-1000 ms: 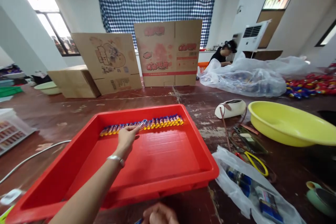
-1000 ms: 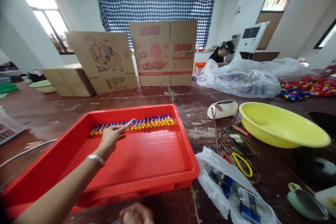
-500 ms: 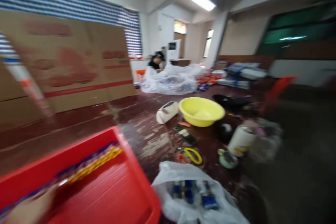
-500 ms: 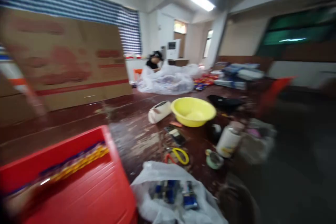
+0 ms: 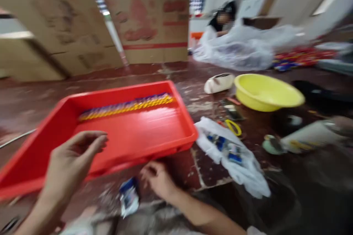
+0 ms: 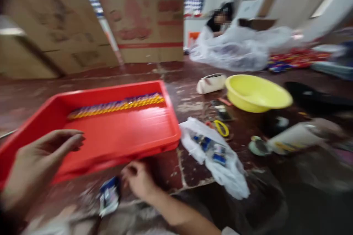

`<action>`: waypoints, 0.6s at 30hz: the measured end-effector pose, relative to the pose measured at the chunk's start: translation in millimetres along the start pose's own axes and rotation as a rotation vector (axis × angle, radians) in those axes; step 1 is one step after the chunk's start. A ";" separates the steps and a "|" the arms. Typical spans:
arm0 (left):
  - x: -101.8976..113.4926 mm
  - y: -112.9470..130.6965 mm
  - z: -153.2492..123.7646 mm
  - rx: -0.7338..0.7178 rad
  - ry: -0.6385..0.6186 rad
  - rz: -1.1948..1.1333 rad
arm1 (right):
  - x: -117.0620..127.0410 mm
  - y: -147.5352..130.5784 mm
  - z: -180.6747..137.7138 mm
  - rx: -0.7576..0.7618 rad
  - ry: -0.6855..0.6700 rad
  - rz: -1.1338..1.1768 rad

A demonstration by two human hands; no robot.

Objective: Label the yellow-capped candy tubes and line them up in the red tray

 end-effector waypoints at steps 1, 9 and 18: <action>20.1 -9.7 -30.1 0.030 0.034 0.079 | -8.9 5.1 -5.1 -0.023 -0.030 -0.093; 4.7 -106.2 -179.0 -0.039 -0.088 0.421 | -27.1 -22.8 -17.3 0.164 -0.235 -0.877; -20.7 -106.8 -202.9 -0.178 -0.085 0.672 | -44.4 -14.3 -22.9 0.149 -0.254 -0.958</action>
Point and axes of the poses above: each hand's wrist, its own z-axis towards the middle knuckle, its own x-axis out of the back of the hand, y = z × x, the point moved 6 cm from there along z, towards the middle knuckle, and after that the axes turned 8 degrees about -z, right-handed, at the moved point
